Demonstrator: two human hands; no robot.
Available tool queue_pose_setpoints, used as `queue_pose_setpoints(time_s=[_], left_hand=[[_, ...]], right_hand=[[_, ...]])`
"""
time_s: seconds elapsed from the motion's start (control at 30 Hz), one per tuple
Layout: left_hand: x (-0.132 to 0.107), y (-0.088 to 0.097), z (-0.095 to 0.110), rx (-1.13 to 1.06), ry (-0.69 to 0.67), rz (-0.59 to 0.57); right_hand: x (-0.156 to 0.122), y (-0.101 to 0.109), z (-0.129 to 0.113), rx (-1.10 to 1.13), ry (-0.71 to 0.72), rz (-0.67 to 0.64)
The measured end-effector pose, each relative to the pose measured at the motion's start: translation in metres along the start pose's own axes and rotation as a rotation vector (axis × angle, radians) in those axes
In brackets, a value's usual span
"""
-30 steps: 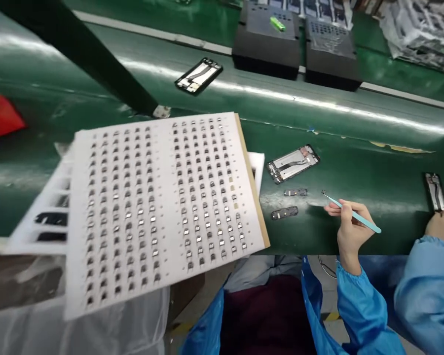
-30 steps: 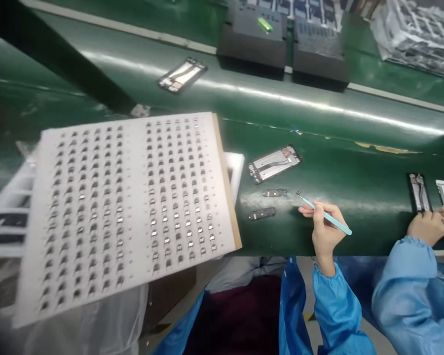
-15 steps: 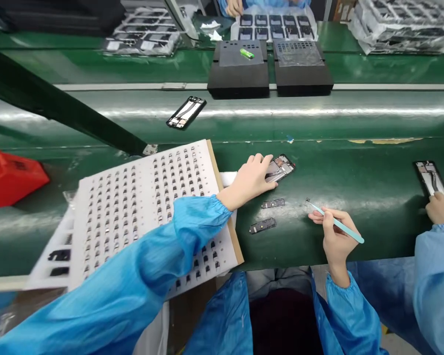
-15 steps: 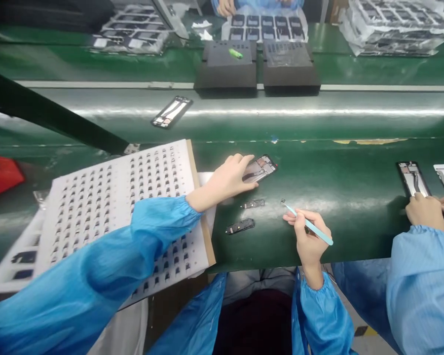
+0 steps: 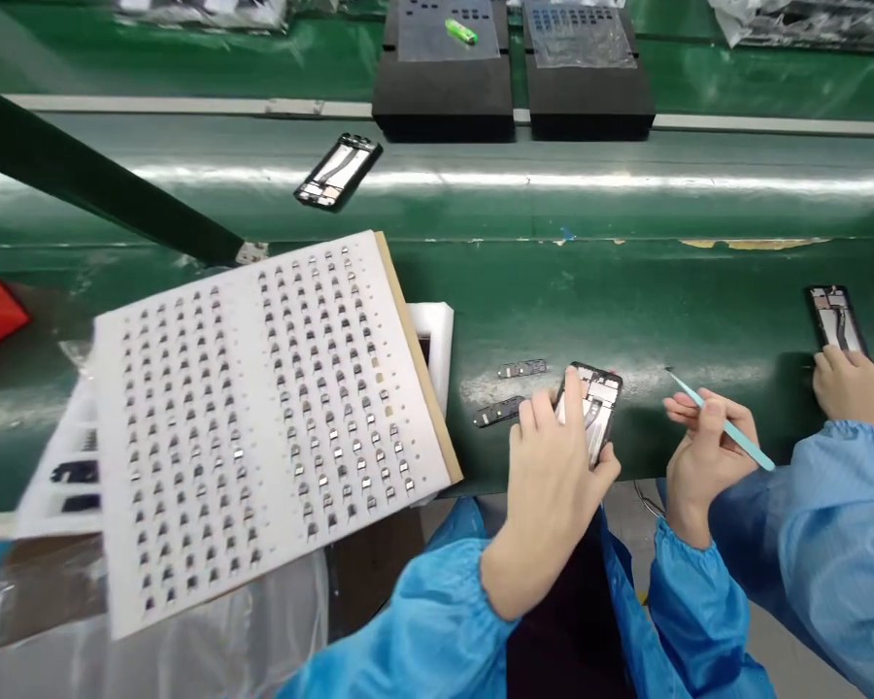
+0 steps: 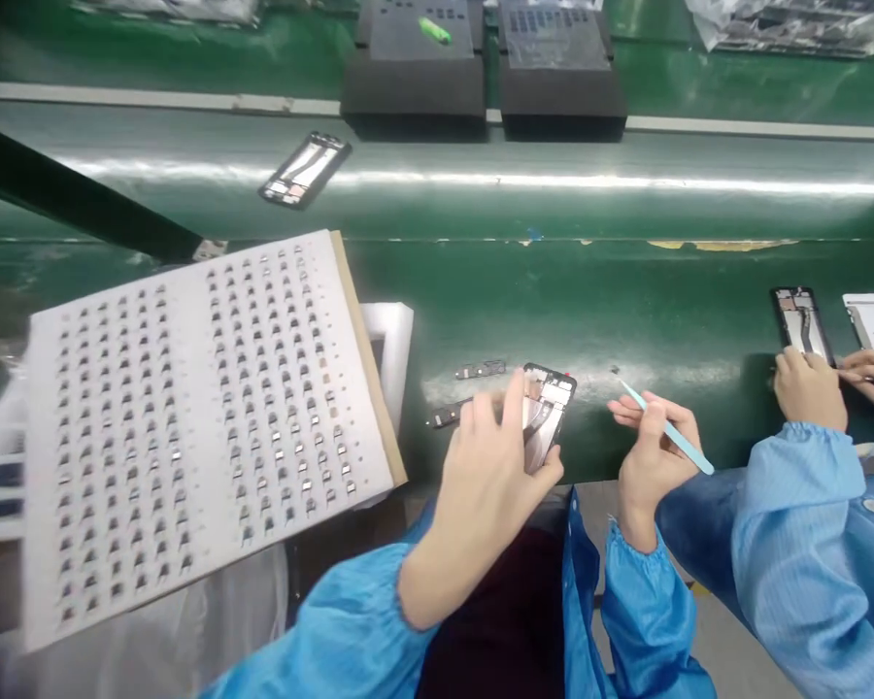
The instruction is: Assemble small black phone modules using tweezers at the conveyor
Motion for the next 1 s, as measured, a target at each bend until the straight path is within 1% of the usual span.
queue_pose_setpoints(time_s=[0.07, 0.1, 0.13, 0.2, 0.27, 0.33, 0.47, 0.53, 0.63, 0.77, 1.0], left_hand=[[-0.014, -0.027, 0.003, 0.047, 0.065, -0.036], [-0.018, -0.036, 0.004, 0.056, 0.081, -0.049], [-0.019, -0.043, 0.004, 0.061, 0.088, -0.059], [-0.021, -0.05, 0.003, 0.062, 0.08, -0.073], [-0.02, -0.047, 0.001, 0.056, 0.043, -0.078], [-0.019, -0.04, -0.002, 0.026, -0.012, -0.057], [-0.007, -0.019, -0.009, -0.077, -0.182, 0.067], [0.001, -0.016, -0.01, -0.107, -0.28, 0.1], [0.01, -0.023, -0.013, -0.127, -0.375, 0.063], [0.012, -0.032, -0.015, -0.068, -0.421, -0.012], [0.013, -0.032, -0.011, 0.091, -0.501, -0.066]], right_hand=[[-0.009, -0.009, 0.005, -0.039, -0.045, -0.13], [-0.014, -0.014, 0.007, -0.052, -0.068, -0.189], [-0.018, -0.018, 0.01, -0.063, -0.088, -0.236], [-0.021, -0.025, 0.014, -0.084, -0.133, -0.319], [-0.02, -0.03, 0.017, -0.101, -0.178, -0.394], [-0.015, -0.034, 0.019, -0.104, -0.212, -0.457], [-0.009, -0.042, 0.02, -0.09, -0.249, -0.532], [-0.01, -0.045, 0.02, -0.093, -0.254, -0.535], [-0.014, -0.046, 0.019, -0.115, -0.261, -0.518], [-0.02, -0.046, 0.019, -0.145, -0.285, -0.517], [-0.019, -0.049, 0.023, -0.129, -0.342, -0.502]])
Point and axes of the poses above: each hand's wrist, its own x-axis towards the middle knuckle, its own y-axis out of the back of the hand, z = x × y, the point moved 8 cm from there along x, towards the middle knuckle
